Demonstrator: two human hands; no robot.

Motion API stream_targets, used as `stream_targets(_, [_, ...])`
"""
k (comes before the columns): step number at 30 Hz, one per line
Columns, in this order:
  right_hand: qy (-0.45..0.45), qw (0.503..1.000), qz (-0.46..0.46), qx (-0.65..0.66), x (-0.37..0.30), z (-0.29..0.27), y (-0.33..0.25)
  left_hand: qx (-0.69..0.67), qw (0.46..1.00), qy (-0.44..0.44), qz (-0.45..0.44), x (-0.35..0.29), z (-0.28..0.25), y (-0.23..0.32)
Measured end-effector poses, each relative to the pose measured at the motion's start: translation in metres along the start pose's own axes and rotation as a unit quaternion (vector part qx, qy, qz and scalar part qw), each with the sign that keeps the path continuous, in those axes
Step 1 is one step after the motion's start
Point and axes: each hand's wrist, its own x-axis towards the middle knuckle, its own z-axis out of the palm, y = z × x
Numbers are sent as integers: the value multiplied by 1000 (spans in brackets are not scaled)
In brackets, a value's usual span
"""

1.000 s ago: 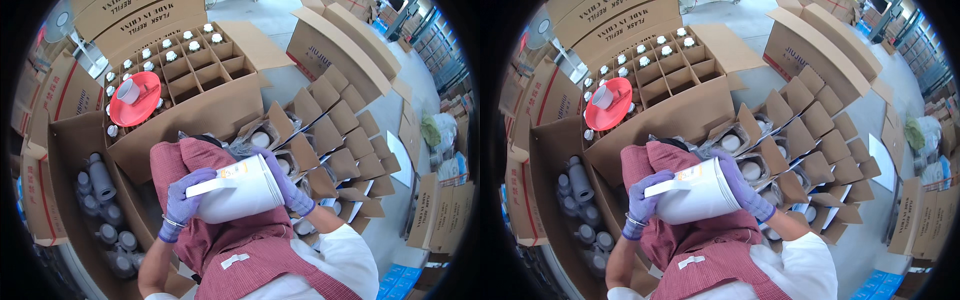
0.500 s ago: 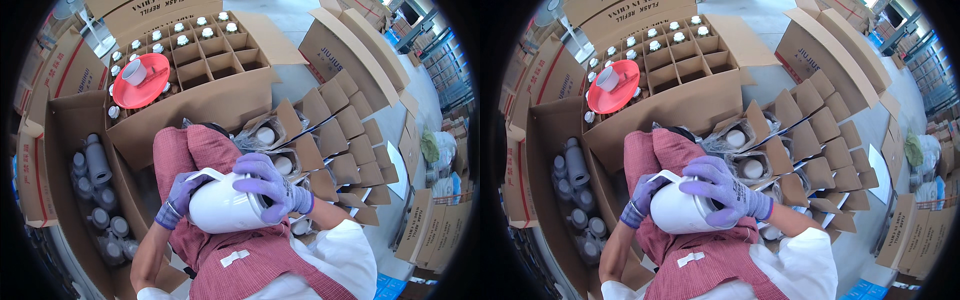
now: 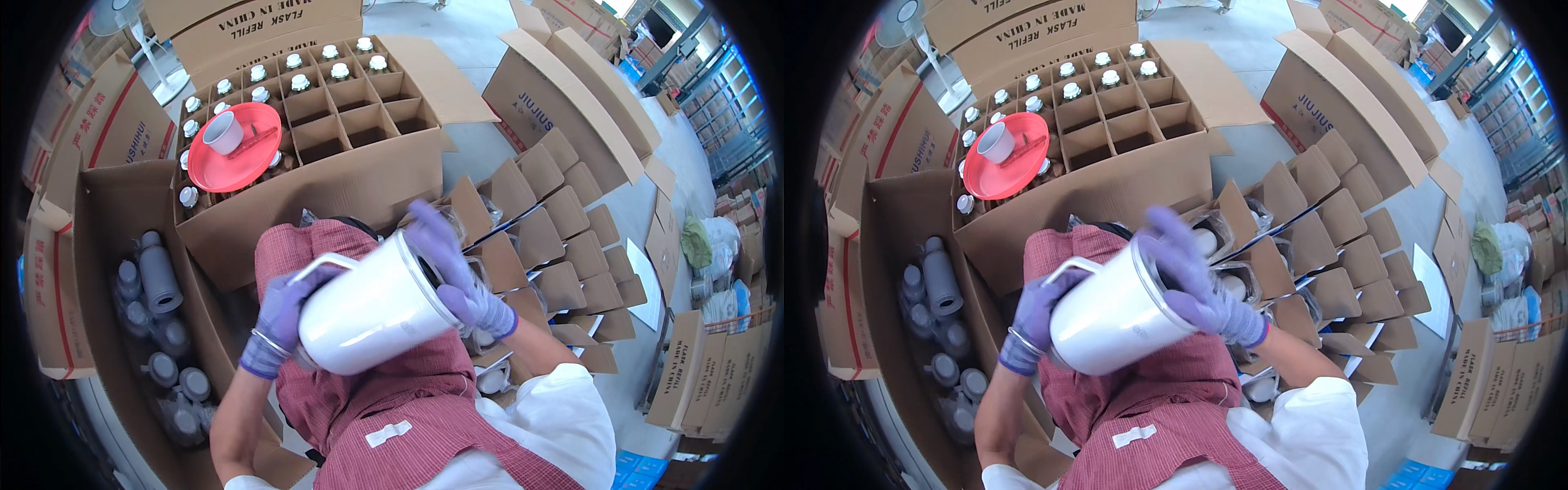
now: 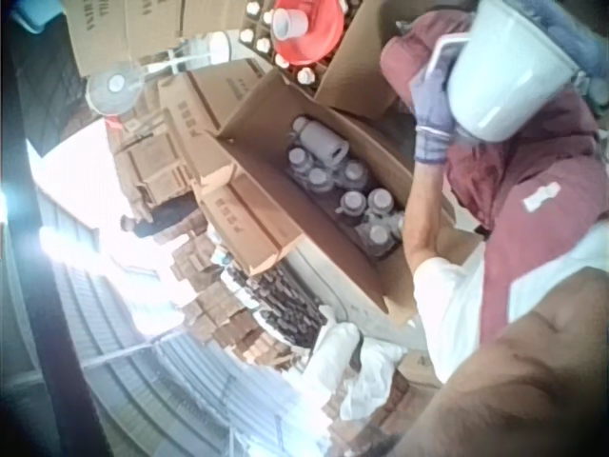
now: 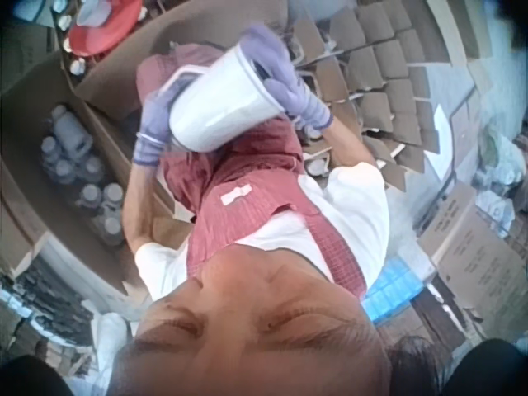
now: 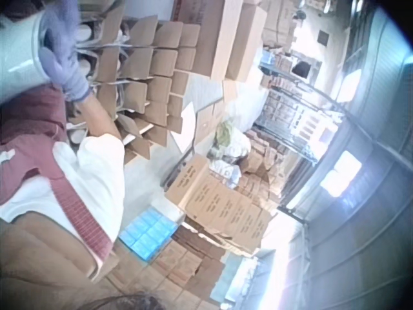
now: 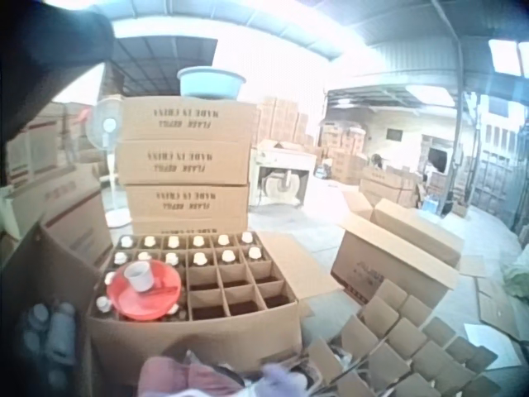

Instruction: The person assembles white electric kettles by inserting heating elements and lids, then placing them into plastic bags and cardboard boxes. The person handles kettles, lids, heating elements, and plastic bags one at a time in a warehouse setting.

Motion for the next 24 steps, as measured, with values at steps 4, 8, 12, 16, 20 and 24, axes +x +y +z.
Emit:
stream_targets(4, [26, 967, 214, 139, -4, 20, 12, 288, 861, 128, 400, 4, 17, -3])
stream_targets(8, [50, 937, 286, 194, 2, 11, 28, 300, 856, 74, 415, 7, 10, 0])
stream_targets(12, [-55, 991, -119, -31, 40, -7, -16, 25, 999, 18, 41, -5, -8, 9])
stream_targets(16, [21, 913, 229, 338, 33, 21, 2, 114, 943, 181, 257, 2, 11, 7])
stream_targets(20, [48, 912, 201, 354, 20, 27, 59, 337, 819, 133, 445, 11, 11, 27])
stream_targets(24, [-32, 996, -64, -54, 56, 8, 8, 43, 983, 129, 124, 5, -19, 0])
